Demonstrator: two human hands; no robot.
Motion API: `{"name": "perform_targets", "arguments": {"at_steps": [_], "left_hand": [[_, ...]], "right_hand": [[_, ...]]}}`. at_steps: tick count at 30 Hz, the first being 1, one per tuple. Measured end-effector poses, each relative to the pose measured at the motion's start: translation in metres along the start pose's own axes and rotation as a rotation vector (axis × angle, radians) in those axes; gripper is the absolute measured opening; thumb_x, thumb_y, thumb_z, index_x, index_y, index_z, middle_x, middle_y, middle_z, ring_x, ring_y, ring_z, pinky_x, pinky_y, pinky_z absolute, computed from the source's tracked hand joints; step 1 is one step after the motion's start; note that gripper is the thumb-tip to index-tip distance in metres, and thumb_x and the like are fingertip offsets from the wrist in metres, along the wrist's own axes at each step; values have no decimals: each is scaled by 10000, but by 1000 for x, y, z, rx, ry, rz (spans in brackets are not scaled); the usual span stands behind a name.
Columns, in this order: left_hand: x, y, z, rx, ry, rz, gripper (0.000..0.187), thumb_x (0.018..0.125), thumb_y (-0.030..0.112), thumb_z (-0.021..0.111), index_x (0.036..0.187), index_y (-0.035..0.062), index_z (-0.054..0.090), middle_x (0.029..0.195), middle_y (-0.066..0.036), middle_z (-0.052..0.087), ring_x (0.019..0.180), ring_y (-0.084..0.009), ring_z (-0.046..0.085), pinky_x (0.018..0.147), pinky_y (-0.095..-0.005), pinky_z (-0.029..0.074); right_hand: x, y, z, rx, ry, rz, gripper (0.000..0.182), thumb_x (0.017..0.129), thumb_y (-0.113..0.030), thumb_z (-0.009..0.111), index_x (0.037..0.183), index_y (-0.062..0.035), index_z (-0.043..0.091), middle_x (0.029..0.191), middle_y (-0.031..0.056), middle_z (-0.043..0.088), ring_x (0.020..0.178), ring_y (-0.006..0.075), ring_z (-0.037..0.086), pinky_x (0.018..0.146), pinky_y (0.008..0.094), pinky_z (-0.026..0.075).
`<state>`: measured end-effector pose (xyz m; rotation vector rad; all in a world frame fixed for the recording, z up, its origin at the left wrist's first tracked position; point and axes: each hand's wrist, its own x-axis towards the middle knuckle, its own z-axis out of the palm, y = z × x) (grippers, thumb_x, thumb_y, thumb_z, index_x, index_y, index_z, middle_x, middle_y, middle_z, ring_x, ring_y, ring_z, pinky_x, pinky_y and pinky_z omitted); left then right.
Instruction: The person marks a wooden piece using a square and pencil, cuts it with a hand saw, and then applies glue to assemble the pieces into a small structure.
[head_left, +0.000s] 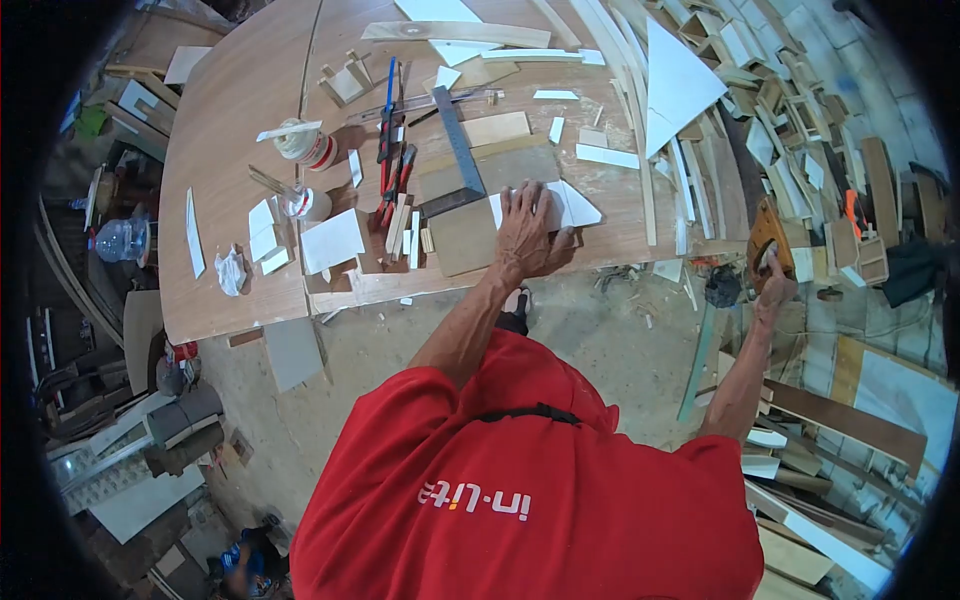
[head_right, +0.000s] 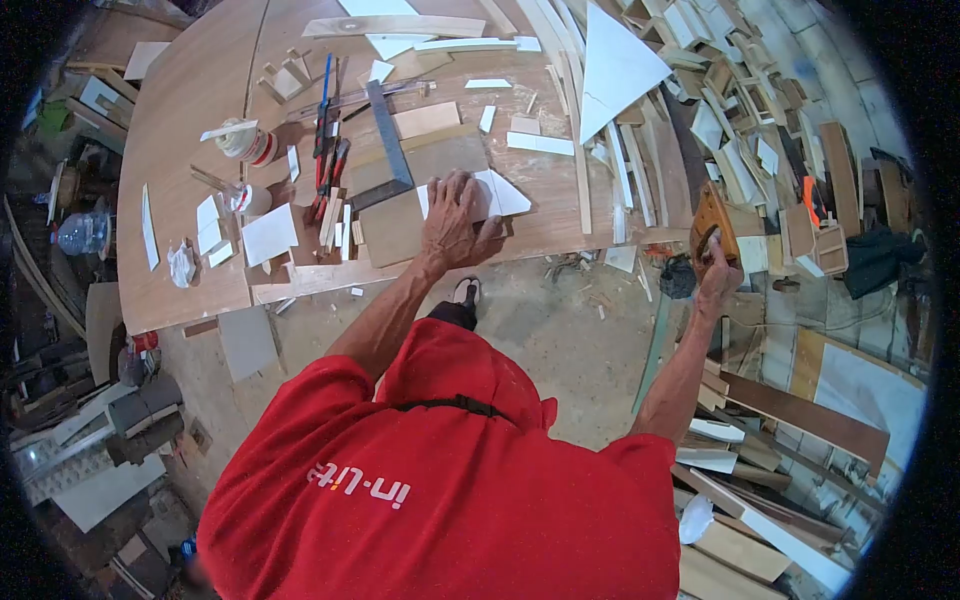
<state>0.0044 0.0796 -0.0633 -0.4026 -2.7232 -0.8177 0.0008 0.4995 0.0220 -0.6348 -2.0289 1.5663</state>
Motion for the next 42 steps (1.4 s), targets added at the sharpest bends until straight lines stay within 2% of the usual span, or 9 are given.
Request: {"name": "perform_targets", "arguments": {"at_steps": [15, 21, 24, 26, 31, 34, 36, 39, 42], "left_hand": [[0, -4, -2, 24, -4, 19, 677, 790, 432, 616, 1244, -36, 432, 1304, -240, 388, 1269, -414, 340, 1074, -572, 200], [4, -20, 15, -76, 45, -5, 699, 757, 323, 653, 1292, -32, 376, 1287, -241, 404, 1266, -418, 345, 1073, -553, 225], [10, -25, 10, -54, -35, -21, 756, 741, 295, 674, 1334, -24, 331, 1268, -234, 427, 1251, -405, 364, 1065, -551, 242], [24, -6, -15, 52, -257, -199, 829, 720, 287, 687, 1377, -23, 288, 1264, -229, 439, 1240, -392, 376, 1060, -551, 254], [51, 4, -37, 52, -416, -280, 859, 689, 150, 674, 1418, -16, 251, 1278, -244, 465, 1183, -402, 464, 968, -525, 391], [48, -19, -22, -82, -252, -212, 677, 692, 81, 639, 1331, 5, 433, 1195, -259, 560, 1073, -414, 560, 896, -469, 459], [46, -16, -41, -109, -457, -194, 463, 700, 37, 596, 1163, 20, 600, 1067, -249, 631, 975, -414, 607, 870, -424, 477], [23, 8, -89, -122, -408, -193, 320, 732, 18, 567, 1038, 15, 658, 989, -218, 659, 942, -401, 620, 841, -439, 483], [-13, 8, -136, 1, -337, -158, 296, 771, 31, 554, 1048, 32, 658, 978, -216, 660, 935, -395, 623, 822, -434, 486]], "right_hand": [[-83, 26, -39, 305, 168, 123, 134, 751, 15, 667, 885, 20, 667, 801, 35, 620, 647, 126, 541, 588, 264, 429], [-120, 42, -62, 373, 157, 119, 145, 743, 22, 638, 886, 8, 660, 812, 33, 624, 670, 119, 553, 591, 256, 431], [-145, 28, -56, 389, 189, 108, 166, 731, 38, 626, 889, -1, 660, 813, 31, 624, 676, 121, 554, 595, 253, 431], [-157, 24, -58, 373, 203, 127, 176, 726, 52, 615, 887, -2, 660, 805, 31, 620, 661, 126, 546, 596, 262, 426], [-177, 21, -63, 389, 210, 174, 169, 742, 27, 620, 909, 13, 645, 784, 43, 608, 635, 133, 530, 598, 264, 401], [-184, 28, -70, 379, 170, 175, 162, 743, 27, 622, 902, 13, 646, 784, 42, 604, 648, 131, 530, 596, 262, 404], [-188, 34, -71, 434, 212, 212, 153, 741, 29, 620, 891, 18, 648, 792, 43, 602, 640, 131, 528, 597, 260, 408], [-192, 37, -76, 407, 193, 190, 155, 738, 31, 619, 891, 24, 646, 800, 45, 600, 631, 130, 523, 602, 258, 411], [-194, 34, -79, 394, 206, 189, 144, 708, 32, 637, 848, 7, 662, 807, 32, 616, 678, 143, 548, 626, 271, 429]]}}
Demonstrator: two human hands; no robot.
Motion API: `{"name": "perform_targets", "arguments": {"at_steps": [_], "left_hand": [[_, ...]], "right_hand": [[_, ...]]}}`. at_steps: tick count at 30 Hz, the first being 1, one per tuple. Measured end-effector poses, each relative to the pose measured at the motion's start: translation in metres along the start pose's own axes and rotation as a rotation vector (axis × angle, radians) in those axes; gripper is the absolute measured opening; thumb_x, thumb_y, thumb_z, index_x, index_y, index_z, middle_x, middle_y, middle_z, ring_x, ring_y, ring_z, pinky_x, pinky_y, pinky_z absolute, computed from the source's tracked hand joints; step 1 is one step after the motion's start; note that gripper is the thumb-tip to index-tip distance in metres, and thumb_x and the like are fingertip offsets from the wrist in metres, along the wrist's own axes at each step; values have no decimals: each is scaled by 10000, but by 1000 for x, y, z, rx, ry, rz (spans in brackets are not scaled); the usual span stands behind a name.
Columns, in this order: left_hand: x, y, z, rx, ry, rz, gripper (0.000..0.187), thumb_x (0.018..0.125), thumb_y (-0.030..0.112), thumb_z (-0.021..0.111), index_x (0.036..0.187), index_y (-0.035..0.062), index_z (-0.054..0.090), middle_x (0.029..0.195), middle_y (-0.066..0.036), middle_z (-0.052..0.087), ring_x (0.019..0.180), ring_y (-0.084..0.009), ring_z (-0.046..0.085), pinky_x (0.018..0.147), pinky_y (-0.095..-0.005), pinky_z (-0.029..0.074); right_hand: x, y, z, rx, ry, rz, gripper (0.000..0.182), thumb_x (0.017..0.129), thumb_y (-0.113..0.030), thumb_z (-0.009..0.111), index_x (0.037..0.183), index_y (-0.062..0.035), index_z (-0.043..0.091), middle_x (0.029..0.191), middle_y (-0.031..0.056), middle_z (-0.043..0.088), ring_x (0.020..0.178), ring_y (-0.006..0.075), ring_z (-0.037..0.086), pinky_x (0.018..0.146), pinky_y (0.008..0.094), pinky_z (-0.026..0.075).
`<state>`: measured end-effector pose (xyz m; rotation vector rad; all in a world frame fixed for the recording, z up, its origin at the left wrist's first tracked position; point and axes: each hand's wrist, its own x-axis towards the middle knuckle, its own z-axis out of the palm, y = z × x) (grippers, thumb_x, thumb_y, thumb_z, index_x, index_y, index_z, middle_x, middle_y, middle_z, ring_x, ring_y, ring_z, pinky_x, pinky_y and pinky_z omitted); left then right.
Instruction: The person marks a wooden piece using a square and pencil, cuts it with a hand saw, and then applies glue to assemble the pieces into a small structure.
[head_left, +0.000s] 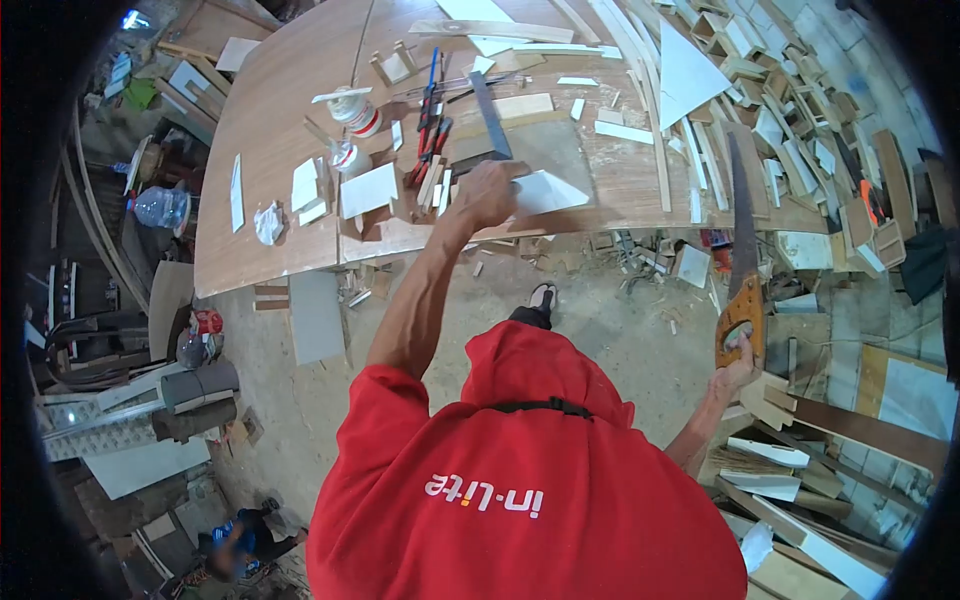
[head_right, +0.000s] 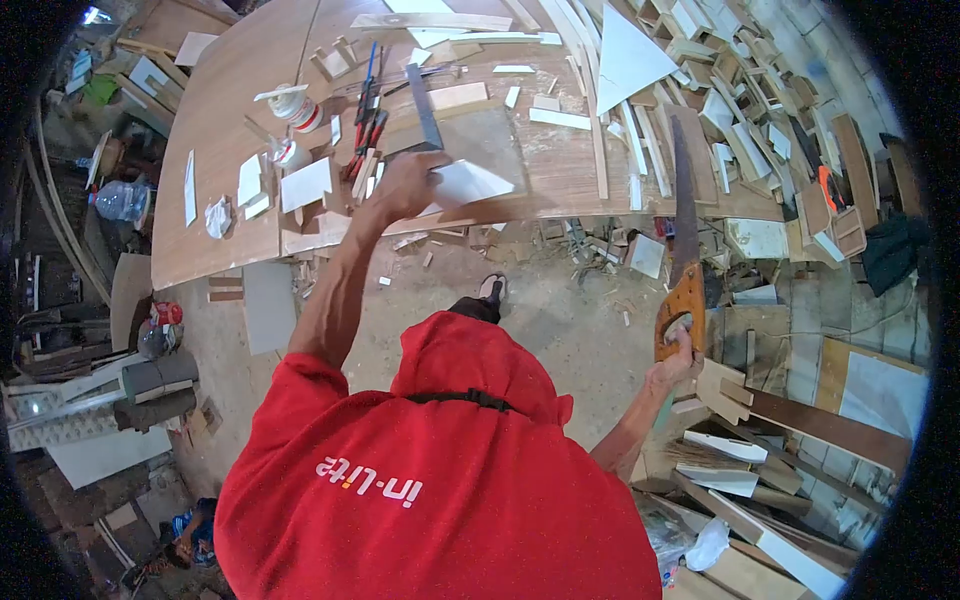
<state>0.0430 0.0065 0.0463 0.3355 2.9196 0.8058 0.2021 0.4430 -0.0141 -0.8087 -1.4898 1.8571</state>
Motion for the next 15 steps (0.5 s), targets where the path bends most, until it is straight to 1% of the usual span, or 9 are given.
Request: {"name": "perform_targets", "arguments": {"at_steps": [4, 6, 7, 9, 10, 12, 13, 14, 15], "left_hand": [[-73, -13, -53, 147, 28, -93, 227, 810, 89, 587, 1019, 47, 663, 944, -193, 666, 894, -364, 632, 789, -416, 494], [-108, -17, -67, 184, 197, -96, 104, 817, 89, 567, 869, 62, 653, 831, -141, 648, 834, -341, 623, 718, -429, 486], [-121, -27, -71, 189, 200, -98, 104, 817, 89, 567, 869, 62, 653, 831, -141, 648, 834, -341, 623, 718, -429, 486], [-143, -53, -71, 238, 328, -107, 110, 824, 86, 565, 880, 67, 658, 864, -114, 655, 869, -321, 622, 742, -418, 484], [-149, -64, -71, 239, 329, -108, 110, 824, 86, 565, 880, 67, 658, 864, -114, 655, 869, -321, 622, 742, -418, 484], [-161, -86, -68, 326, 380, -145, 116, 827, 88, 568, 891, 74, 664, 862, -86, 659, 893, -303, 617, 763, -430, 470], [-164, -96, -67, 338, 354, -184, 128, 824, 95, 578, 907, 94, 676, 891, -65, 663, 936, -285, 607, 806, -441, 453], [-167, -106, -64, 337, 352, -184, 128, 824, 95, 578, 907, 94, 676, 891, -65, 663, 936, -285, 607, 806, -441, 453], [-169, -110, -63, 368, 344, -220, 133, 824, 104, 584, 915, 105, 680, 914, -63, 663, 966, -283, 595, 835, -450, 438]], "right_hand": [[2, 5, -8, 21, -6, -1, 147, 701, 16, 650, 847, 19, 669, 815, 44, 619, 691, 156, 550, 643, 303, 436], [-5, -1, -4, 28, -12, -14, 136, 703, 17, 649, 837, 19, 665, 794, 44, 613, 681, 157, 547, 647, 307, 433], [-9, -3, -2, 29, -14, -27, 124, 705, 17, 648, 828, 18, 662, 773, 45, 607, 672, 159, 544, 652, 311, 431], [-9, 3, -10, 22, -49, -43, 128, 715, 16, 647, 842, 19, 664, 769, 46, 615, 650, 147, 542, 634, 285, 424], [-10, 4, -11, 11, -80, -62, 133, 725, 16, 647, 856, 20, 666, 764, 47, 623, 628, 135, 540, 616, 258, 417], [-16, 3, -12, 5, -88, -61, 137, 722, 17, 648, 857, 19, 669, 756, 47, 623, 623, 137, 539, 621, 260, 420], [-20, 0, -11, -3, -95, -61, 141, 719, 18, 649, 858, 18, 672, 748, 47, 623, 619, 139, 539, 625, 262, 423], [-24, -3, -10, -5, -94, -60, 141, 719, 18, 649, 858, 18, 672, 748, 47, 623, 619, 139, 539, 625, 262, 423], [-28, -6, -9, -17, -93, -56, 99, 724, 21, 641, 822, 14, 654, 722, 43, 594, 633, 147, 534, 637, 287, 421]]}}
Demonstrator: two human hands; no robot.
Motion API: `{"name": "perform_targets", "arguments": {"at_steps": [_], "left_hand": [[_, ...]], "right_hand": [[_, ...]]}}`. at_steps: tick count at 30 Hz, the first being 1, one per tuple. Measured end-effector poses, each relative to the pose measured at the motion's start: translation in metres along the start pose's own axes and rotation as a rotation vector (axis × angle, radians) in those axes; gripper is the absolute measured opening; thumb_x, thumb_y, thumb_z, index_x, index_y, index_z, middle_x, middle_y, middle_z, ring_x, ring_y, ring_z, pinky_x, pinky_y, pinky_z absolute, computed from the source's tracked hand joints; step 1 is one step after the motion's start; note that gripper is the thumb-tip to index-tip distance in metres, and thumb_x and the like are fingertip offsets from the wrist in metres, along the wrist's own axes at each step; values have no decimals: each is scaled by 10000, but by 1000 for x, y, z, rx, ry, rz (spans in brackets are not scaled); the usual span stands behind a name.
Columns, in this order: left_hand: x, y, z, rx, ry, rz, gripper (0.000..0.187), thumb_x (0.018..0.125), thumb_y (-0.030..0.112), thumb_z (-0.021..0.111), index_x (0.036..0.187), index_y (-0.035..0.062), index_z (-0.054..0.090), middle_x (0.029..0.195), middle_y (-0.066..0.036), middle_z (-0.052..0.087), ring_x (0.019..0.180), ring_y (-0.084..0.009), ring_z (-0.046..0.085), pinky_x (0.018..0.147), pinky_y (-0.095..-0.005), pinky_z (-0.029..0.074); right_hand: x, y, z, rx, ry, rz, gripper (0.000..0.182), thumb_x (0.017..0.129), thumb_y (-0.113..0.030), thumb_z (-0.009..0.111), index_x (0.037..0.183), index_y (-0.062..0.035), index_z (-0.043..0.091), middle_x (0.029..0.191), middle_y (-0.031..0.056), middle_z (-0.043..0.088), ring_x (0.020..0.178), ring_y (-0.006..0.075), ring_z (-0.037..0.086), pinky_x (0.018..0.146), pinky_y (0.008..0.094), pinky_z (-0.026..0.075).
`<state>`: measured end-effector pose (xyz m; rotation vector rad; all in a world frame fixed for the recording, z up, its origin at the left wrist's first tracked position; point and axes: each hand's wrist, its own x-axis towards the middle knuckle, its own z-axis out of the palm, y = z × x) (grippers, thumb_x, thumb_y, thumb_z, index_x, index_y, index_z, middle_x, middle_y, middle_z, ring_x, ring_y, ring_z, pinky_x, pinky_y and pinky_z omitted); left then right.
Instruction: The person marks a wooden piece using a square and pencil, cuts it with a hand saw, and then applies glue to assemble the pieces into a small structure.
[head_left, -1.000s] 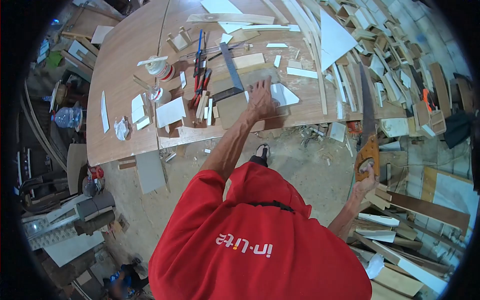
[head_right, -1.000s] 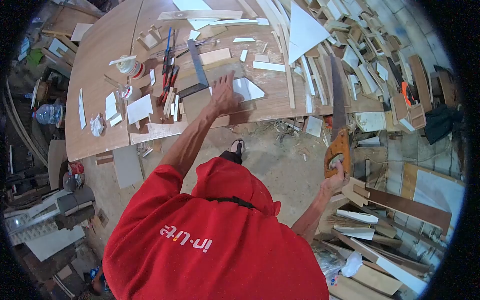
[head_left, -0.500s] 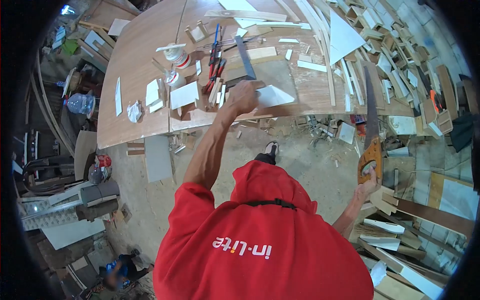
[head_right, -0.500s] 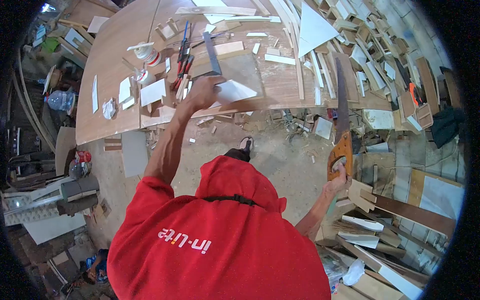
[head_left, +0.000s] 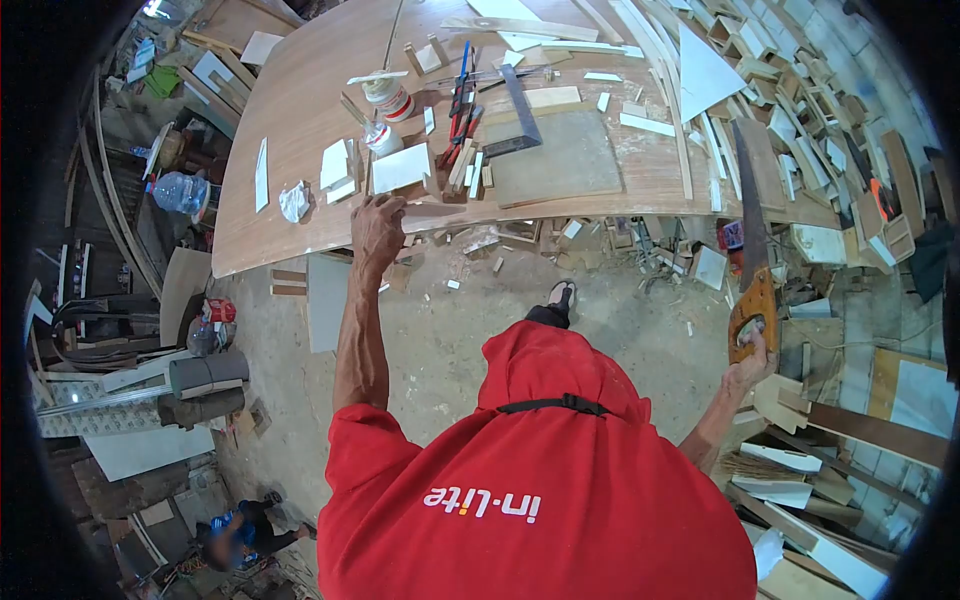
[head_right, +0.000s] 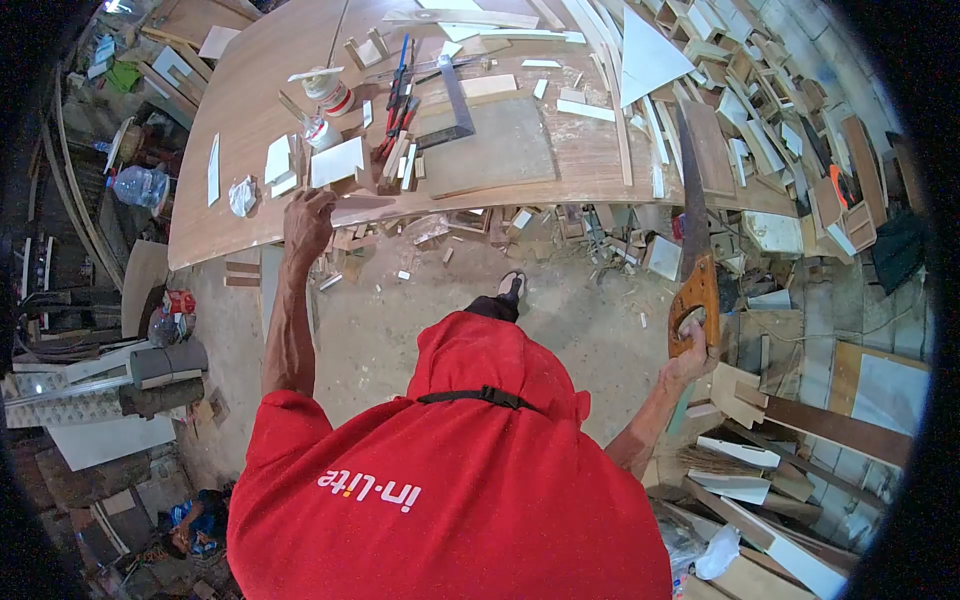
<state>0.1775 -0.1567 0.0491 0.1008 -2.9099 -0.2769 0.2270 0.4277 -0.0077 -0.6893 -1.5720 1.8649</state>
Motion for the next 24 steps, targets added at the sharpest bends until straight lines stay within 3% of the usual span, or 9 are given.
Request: {"name": "perform_targets", "arguments": {"at_steps": [7, 14, 16, 24], "left_hand": [[0, -19, 23, 158, 38, -16, 182, 823, 109, 584, 960, 151, 697, 988, -44, 656, 1024, -255, 565, 889, -539, 365], [3, -16, 31, 184, 42, -35, 228, 814, 85, 559, 976, 166, 697, 1006, -38, 651, 1022, -248, 563, 895, -565, 338], [6, -16, 32, 201, -9, -60, 190, 837, 114, 574, 986, 171, 677, 996, -32, 632, 1056, -246, 545, 916, -554, 331], [12, -14, 37, 244, -3, -41, 200, 832, 104, 555, 959, 179, 690, 969, -33, 639, 1035, -238, 558, 933, -594, 310]], "right_hand": [[-14, -1, -4, 15, 1, 6, 96, 716, 29, 641, 807, 0, 637, 742, 48, 586, 670, 156, 537, 655, 328, 425], [-17, 9, -16, -8, 64, 54, 131, 705, 11, 666, 835, 8, 657, 788, 45, 612, 740, 168, 569, 704, 335, 450], [-20, 8, -14, -7, 37, 11, 187, 728, 45, 624, 908, 17, 667, 828, 45, 628, 657, 140, 540, 609, 265, 427], [-25, -1, -11, -13, 41, 60, 116, 714, -3, 677, 828, 19, 668, 742, 45, 602, 665, 160, 541, 646, 312, 425]]}}
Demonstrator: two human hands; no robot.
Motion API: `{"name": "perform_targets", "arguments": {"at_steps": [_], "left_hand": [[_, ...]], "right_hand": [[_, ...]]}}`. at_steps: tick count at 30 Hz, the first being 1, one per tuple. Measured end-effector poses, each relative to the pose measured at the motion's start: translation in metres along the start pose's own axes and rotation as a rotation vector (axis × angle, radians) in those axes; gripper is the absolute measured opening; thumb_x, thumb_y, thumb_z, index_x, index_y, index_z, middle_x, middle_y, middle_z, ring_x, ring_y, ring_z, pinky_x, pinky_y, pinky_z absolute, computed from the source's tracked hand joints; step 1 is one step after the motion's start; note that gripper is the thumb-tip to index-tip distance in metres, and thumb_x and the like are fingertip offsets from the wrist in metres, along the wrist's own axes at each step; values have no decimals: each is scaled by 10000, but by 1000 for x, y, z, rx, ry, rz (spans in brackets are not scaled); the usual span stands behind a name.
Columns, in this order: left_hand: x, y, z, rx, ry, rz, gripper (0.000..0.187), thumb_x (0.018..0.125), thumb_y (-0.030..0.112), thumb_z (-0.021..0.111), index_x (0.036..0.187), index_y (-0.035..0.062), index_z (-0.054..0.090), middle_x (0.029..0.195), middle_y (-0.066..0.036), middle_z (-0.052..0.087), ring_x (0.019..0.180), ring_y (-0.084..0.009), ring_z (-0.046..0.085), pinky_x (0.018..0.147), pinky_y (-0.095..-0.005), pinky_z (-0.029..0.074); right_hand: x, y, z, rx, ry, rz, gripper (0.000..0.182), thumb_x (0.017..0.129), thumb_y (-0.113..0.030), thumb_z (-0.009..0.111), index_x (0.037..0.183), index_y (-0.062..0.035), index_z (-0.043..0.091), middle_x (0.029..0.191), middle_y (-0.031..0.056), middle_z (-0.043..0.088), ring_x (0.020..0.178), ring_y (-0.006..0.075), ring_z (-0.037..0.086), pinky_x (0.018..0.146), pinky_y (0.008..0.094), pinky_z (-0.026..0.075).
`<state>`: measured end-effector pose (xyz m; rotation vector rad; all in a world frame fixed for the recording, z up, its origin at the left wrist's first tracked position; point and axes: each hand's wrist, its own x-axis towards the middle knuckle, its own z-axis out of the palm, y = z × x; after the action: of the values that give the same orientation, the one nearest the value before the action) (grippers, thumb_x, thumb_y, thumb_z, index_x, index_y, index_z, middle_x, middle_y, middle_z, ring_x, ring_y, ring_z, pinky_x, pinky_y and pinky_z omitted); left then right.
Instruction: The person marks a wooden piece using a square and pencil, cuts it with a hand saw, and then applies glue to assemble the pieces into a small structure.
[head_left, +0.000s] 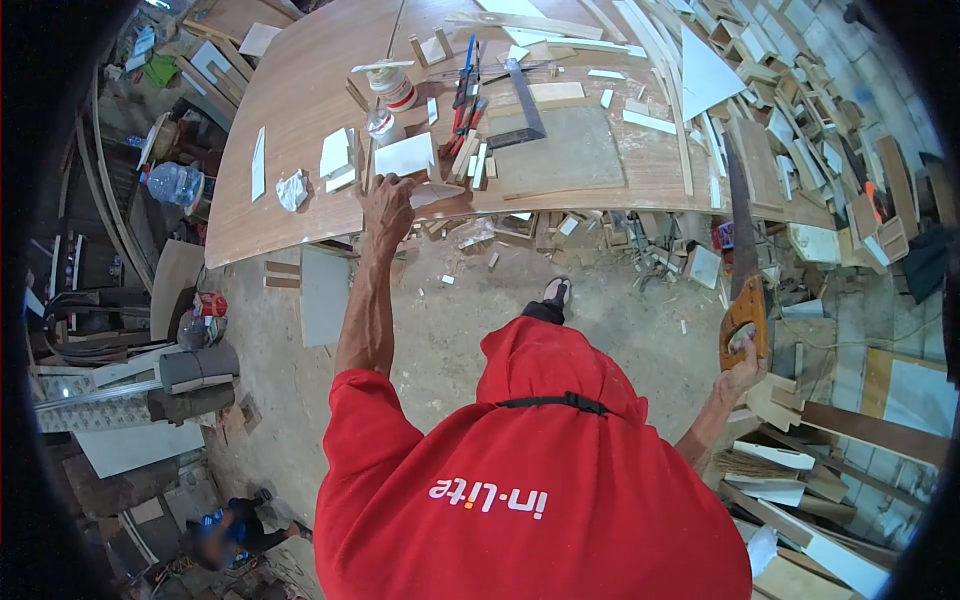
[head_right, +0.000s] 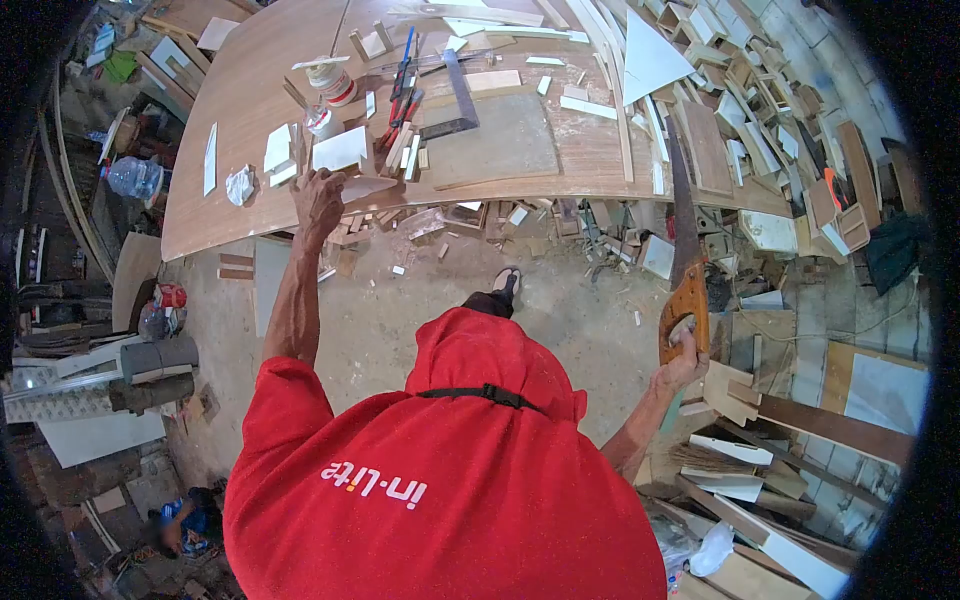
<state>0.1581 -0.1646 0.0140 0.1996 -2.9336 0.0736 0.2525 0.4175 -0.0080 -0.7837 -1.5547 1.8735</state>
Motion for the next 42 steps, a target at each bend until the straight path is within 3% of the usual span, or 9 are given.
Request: {"name": "perform_targets", "arguments": {"at_steps": [8, 17, 19, 21, 22, 25, 26, 39, 42], "left_hand": [[0, 2, 12, 29, 24, 3, 281, 747, 67, 577, 982, 186, 673, 951, -42, 620, 1024, -236, 555, 933, -624, 336], [-9, 19, 20, 73, 224, -143, 184, 750, 67, 572, 915, 99, 646, 984, -68, 576, 995, -247, 505, 816, -499, 372], [-11, 21, 26, 111, 276, -139, 176, 753, 79, 579, 921, 80, 630, 976, -92, 578, 937, -274, 559, 757, -485, 405], [-12, 20, 36, -4, 190, -258, 207, 777, 88, 564, 979, 84, 609, 893, -116, 609, 790, -309, 624, 660, -470, 432], [-13, 17, 40, -15, 228, -222, 246, 810, 96, 544, 1053, 79, 582, 763, -128, 639, 628, -330, 641, 553, -461, 445], [-20, 21, 46, -63, 241, -263, 262, 829, 104, 531, 1086, 69, 571, 664, -125, 641, 589, -325, 641, 519, -449, 461], [-22, 21, 48, -58, 249, -253, 268, 829, 96, 529, 1092, 59, 566, 660, -131, 645, 577, -326, 642, 509, -441, 477], [-14, 21, 47, -223, 325, -233, 45, 873, 103, 504, 891, 72, 531, 679, -162, 624, 629, -361, 630, 541, -471, 468], [-13, 20, 47, -258, 341, -210, 49, 866, 95, 505, 890, 70, 539, 730, -163, 623, 677, -369, 628, 572, -477, 465]], "right_hand": [[9, 8, -9, 3, -34, -6, 120, 727, 9, 663, 846, 22, 671, 736, 50, 600, 647, 155, 535, 632, 295, 417], [16, 8, -13, -35, 31, 18, 195, 692, -39, 692, 872, 33, 670, 792, 67, 613, 708, 202, 571, 648, 338, 454], [26, 14, -24, -45, -52, 23, 214, 691, -43, 699, 885, 44, 670, 821, 71, 621, 733, 209, 582, 677, 354, 462], [29, 17, -26, -94, -11, -2, 213, 688, -44, 705, 878, 44, 668, 833, 68, 623, 734, 206, 583, 673, 354, 466], [28, 15, -26, -100, -12, 10, 201, 685, -41, 703, 868, 31, 663, 831, 63, 621, 720, 201, 578, 668, 343, 464], [21, 8, -14, -51, -66, -55, 181, 685, -38, 695, 852, 17, 652, 797, 49, 605, 693, 187, 561, 654, 331, 456], [15, 3, -8, -39, -32, -53, 98, 703, -15, 653, 787, 35, 652, 664, 46, 574, 593, 153, 522, 614, 291, 417], [9, -1, -2, -43, -41, -24, 144, 690, -4, 666, 825, 46, 663, 660, 47, 577, 576, 145, 526, 600, 267, 414], [16, 6, -8, -70, -11, 8, 146, 695, -13, 670, 836, 16, 647, 737, 55, 597, 643, 166, 553, 587, 296, 426]]}}
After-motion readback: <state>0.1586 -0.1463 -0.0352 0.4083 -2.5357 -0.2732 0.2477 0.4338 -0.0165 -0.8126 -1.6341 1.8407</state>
